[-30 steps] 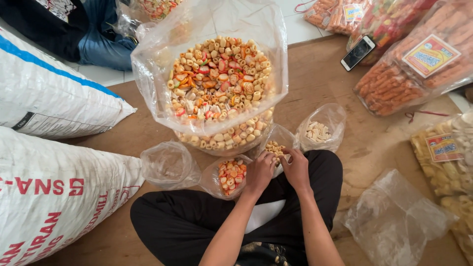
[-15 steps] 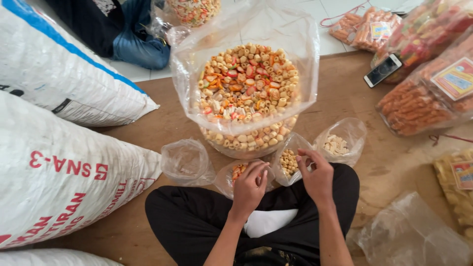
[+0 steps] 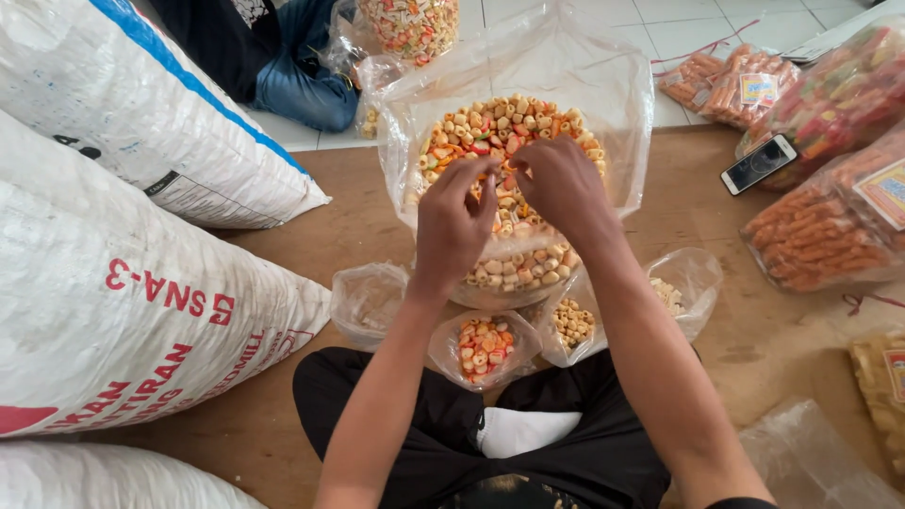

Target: The person sits on the floor and sorts mixed ring-shaped snacks by hand, separating them into different small plastic bags. The person repeatedly scoops snacks from a large bag and places them into smaller bags, occasionally adjusting the bags.

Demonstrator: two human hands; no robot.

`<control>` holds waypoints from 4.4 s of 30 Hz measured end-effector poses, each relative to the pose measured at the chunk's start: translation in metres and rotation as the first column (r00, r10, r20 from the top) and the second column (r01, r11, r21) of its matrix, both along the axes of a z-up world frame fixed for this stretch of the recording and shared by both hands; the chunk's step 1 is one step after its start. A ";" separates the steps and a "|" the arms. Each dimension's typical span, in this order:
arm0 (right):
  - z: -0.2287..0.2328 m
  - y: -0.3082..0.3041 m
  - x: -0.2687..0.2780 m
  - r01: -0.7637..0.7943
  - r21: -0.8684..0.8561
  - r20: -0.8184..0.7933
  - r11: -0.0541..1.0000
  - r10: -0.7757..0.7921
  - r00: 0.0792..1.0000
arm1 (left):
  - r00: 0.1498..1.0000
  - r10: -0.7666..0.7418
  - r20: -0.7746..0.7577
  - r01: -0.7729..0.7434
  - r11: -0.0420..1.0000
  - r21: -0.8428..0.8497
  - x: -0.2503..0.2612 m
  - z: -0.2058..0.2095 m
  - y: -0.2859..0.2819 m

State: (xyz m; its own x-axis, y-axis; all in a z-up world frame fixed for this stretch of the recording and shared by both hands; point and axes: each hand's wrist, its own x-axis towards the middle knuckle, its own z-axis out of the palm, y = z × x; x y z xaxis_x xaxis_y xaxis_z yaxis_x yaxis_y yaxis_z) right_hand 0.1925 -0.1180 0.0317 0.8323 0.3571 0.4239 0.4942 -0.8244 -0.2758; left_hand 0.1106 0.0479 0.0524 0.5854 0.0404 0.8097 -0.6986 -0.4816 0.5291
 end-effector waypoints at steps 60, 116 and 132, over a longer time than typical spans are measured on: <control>-0.230 0.005 -0.180 0.297 0.392 -0.636 0.871 0.024 0.771 | 0.766 0.028 -0.642 -0.186 0.966 -0.180 -0.132 -0.244 0.033; 0.052 -0.020 -0.106 -0.070 0.376 -0.072 0.924 0.105 0.992 | 0.983 -0.072 -0.166 0.066 0.997 -0.040 -0.102 -0.042 0.006; -0.023 -0.032 0.027 0.170 -0.229 -0.334 0.958 -0.241 0.911 | 0.972 -0.190 -0.139 0.191 0.982 -0.007 -0.061 -0.010 0.004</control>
